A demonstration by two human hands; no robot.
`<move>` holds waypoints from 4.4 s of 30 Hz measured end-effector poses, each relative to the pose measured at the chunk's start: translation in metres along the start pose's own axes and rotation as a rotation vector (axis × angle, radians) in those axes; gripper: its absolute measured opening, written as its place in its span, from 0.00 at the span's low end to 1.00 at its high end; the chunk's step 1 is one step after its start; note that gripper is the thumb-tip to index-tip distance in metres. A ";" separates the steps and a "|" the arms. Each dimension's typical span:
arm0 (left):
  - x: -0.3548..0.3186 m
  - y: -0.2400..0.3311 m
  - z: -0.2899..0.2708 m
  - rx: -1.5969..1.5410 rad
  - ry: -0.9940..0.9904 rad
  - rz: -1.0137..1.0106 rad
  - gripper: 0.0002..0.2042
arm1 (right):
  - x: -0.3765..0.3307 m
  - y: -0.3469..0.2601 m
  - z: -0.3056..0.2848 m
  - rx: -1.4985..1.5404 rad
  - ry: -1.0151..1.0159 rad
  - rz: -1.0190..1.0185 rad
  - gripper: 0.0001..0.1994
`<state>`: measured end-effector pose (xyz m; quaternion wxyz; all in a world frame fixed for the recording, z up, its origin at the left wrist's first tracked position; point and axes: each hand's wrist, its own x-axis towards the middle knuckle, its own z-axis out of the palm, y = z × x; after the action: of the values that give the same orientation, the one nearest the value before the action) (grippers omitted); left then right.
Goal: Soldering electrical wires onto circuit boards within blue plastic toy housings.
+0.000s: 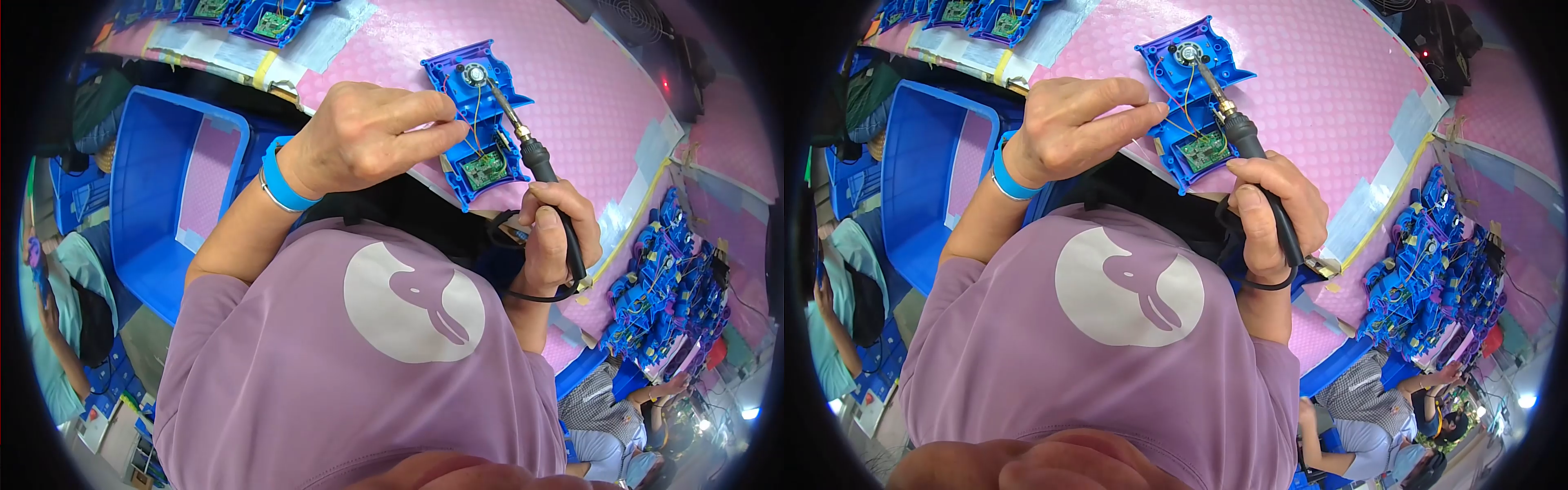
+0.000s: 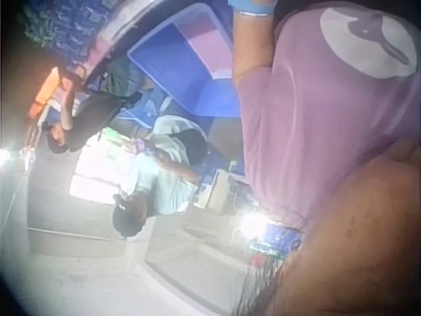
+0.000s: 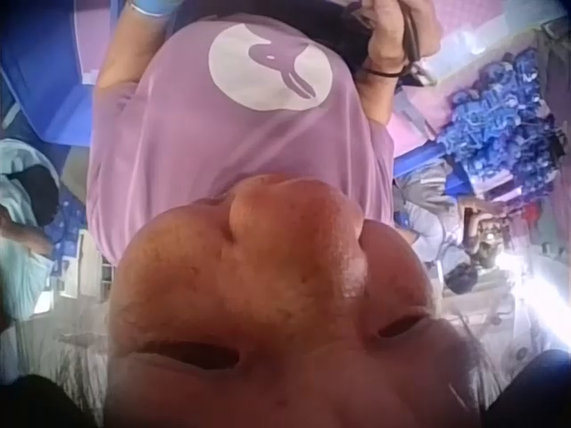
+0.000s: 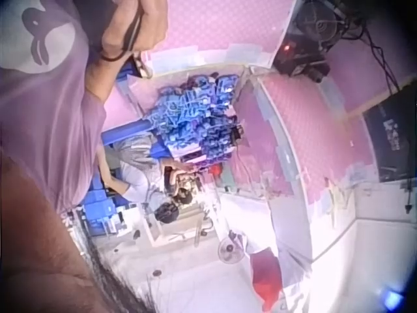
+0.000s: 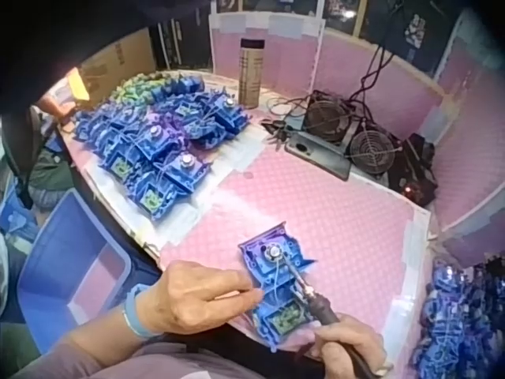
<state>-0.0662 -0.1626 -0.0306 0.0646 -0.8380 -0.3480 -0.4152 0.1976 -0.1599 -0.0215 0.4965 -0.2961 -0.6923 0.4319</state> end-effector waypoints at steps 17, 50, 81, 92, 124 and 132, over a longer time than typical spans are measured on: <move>-0.002 -0.021 0.020 0.104 -0.083 -0.037 0.15 | 0.008 0.009 0.010 0.004 0.045 0.087 0.11; -0.002 -0.019 0.021 0.083 -0.081 -0.057 0.18 | 0.004 0.010 0.002 0.044 -0.008 -0.052 0.14; 0.001 -0.013 0.018 -0.026 -0.226 -0.151 0.17 | -0.004 0.012 -0.002 0.023 0.072 -0.070 0.10; -0.023 0.001 -0.007 -0.493 -0.073 -0.297 0.11 | -0.008 0.007 -0.008 -0.004 0.222 -0.069 0.10; -0.002 -0.122 -0.073 0.166 -0.398 -0.155 0.06 | -0.003 -0.019 0.005 -0.140 0.222 -0.104 0.12; -0.016 0.036 -0.057 -1.071 -0.061 -0.840 0.10 | 0.005 -0.011 0.059 -0.363 0.138 -0.005 0.15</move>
<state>-0.0875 -0.2207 0.0010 -0.5356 -0.5596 -0.3922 -0.4962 0.1407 -0.1784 -0.0176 0.4823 -0.4080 -0.7240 0.2772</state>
